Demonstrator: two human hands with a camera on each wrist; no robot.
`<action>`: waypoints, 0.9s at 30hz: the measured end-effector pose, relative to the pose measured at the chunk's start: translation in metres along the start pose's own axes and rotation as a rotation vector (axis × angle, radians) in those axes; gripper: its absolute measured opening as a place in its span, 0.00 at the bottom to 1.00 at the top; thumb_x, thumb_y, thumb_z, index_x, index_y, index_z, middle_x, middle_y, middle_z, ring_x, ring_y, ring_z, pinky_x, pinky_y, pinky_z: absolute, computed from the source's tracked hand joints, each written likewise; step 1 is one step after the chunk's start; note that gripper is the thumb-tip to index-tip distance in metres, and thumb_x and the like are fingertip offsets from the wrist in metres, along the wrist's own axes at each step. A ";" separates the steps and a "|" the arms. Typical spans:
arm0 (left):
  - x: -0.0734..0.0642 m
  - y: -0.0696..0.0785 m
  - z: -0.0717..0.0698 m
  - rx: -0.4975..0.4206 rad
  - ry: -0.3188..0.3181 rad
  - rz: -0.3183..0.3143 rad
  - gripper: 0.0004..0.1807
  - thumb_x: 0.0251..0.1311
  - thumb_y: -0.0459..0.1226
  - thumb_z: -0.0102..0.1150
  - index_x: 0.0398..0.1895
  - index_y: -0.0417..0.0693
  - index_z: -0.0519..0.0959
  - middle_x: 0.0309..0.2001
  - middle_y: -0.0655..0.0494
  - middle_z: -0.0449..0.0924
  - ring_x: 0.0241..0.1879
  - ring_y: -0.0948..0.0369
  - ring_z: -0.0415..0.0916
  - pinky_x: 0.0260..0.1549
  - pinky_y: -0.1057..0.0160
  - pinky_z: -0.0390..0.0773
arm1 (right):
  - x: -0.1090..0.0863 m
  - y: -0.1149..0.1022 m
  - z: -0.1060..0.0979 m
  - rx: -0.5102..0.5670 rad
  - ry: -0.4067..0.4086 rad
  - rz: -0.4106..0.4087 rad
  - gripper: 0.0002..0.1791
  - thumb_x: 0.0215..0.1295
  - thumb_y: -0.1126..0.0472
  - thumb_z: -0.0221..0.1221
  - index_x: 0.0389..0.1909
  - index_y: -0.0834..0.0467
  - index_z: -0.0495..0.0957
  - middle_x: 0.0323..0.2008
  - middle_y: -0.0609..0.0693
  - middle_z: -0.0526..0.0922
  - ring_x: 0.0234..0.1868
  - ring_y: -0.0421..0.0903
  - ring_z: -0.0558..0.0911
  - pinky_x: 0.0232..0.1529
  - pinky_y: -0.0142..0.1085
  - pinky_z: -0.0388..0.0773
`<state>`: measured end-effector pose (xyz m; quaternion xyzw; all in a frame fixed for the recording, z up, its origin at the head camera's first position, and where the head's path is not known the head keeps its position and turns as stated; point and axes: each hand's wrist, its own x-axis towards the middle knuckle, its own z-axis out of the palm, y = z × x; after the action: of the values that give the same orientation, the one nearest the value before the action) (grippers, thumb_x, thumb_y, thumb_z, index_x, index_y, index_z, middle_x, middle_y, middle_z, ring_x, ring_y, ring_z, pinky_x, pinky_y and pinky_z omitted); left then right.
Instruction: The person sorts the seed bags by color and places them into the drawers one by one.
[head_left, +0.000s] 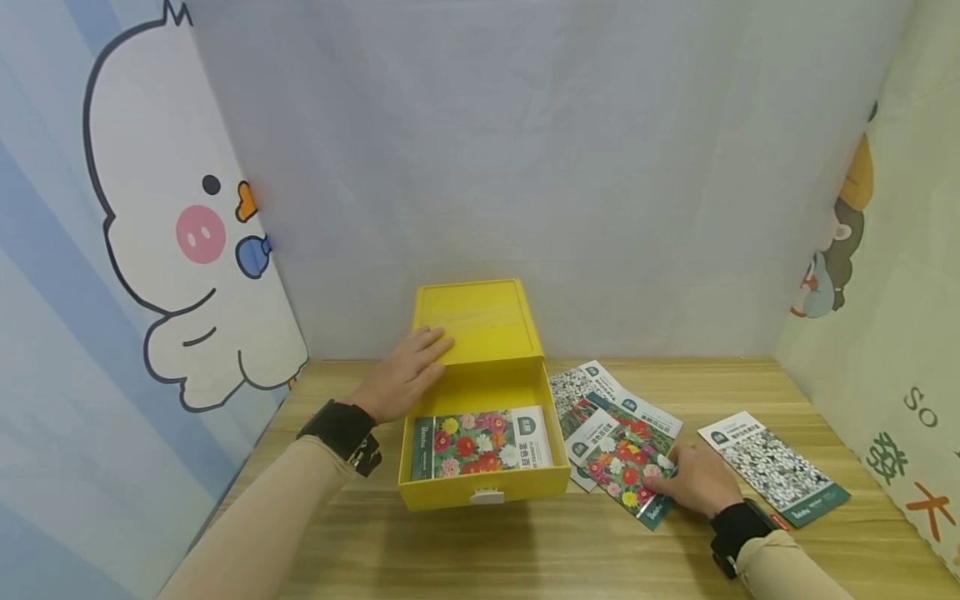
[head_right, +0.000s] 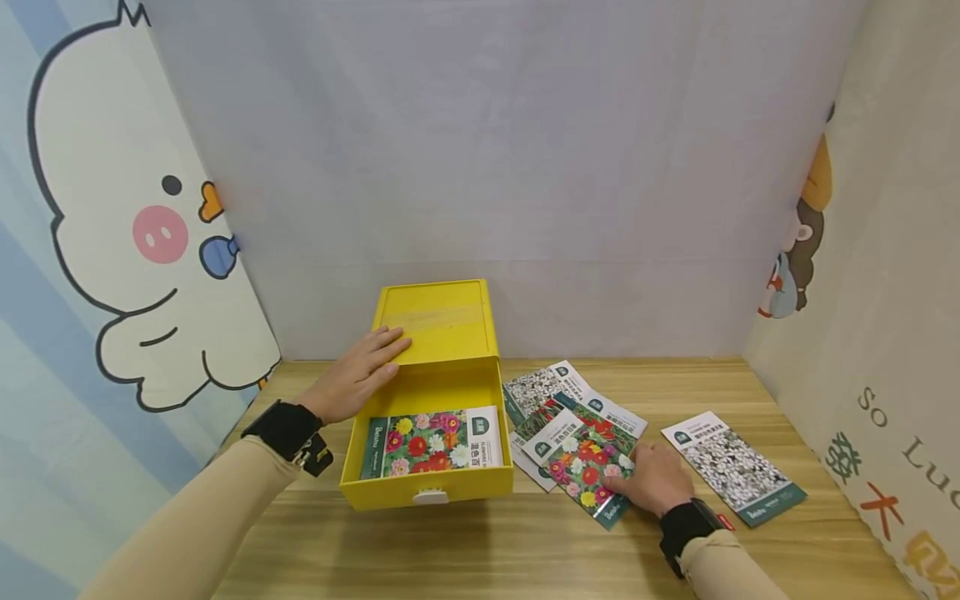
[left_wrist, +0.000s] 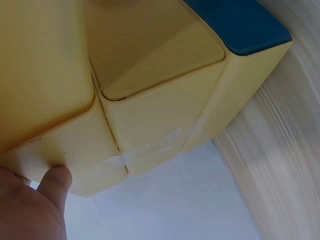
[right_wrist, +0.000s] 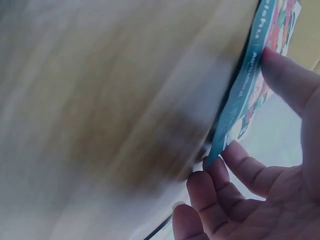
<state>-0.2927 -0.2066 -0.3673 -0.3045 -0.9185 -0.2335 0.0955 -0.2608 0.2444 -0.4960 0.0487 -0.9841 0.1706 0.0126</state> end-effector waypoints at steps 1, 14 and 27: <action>0.000 0.000 0.000 0.002 0.000 0.000 0.26 0.76 0.42 0.39 0.73 0.43 0.60 0.74 0.43 0.51 0.74 0.45 0.42 0.70 0.44 0.45 | 0.000 0.000 0.000 0.001 -0.001 0.000 0.36 0.48 0.40 0.70 0.39 0.72 0.78 0.30 0.56 0.76 0.31 0.52 0.75 0.34 0.49 0.74; -0.001 0.001 -0.002 0.014 -0.005 0.001 0.26 0.76 0.42 0.38 0.73 0.43 0.60 0.74 0.43 0.52 0.74 0.45 0.42 0.70 0.43 0.46 | 0.002 -0.001 0.000 0.090 -0.002 0.025 0.33 0.45 0.43 0.73 0.33 0.68 0.72 0.27 0.54 0.72 0.27 0.49 0.69 0.26 0.40 0.67; -0.005 -0.001 -0.006 -0.002 -0.003 0.008 0.26 0.76 0.42 0.38 0.73 0.43 0.59 0.74 0.43 0.51 0.74 0.45 0.41 0.70 0.43 0.46 | -0.007 -0.010 -0.016 0.234 -0.051 0.036 0.29 0.55 0.47 0.69 0.36 0.64 0.63 0.27 0.53 0.71 0.26 0.47 0.68 0.25 0.36 0.62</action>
<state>-0.2893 -0.2127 -0.3645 -0.3086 -0.9172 -0.2337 0.0945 -0.2529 0.2415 -0.4777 0.0365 -0.9582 0.2831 -0.0213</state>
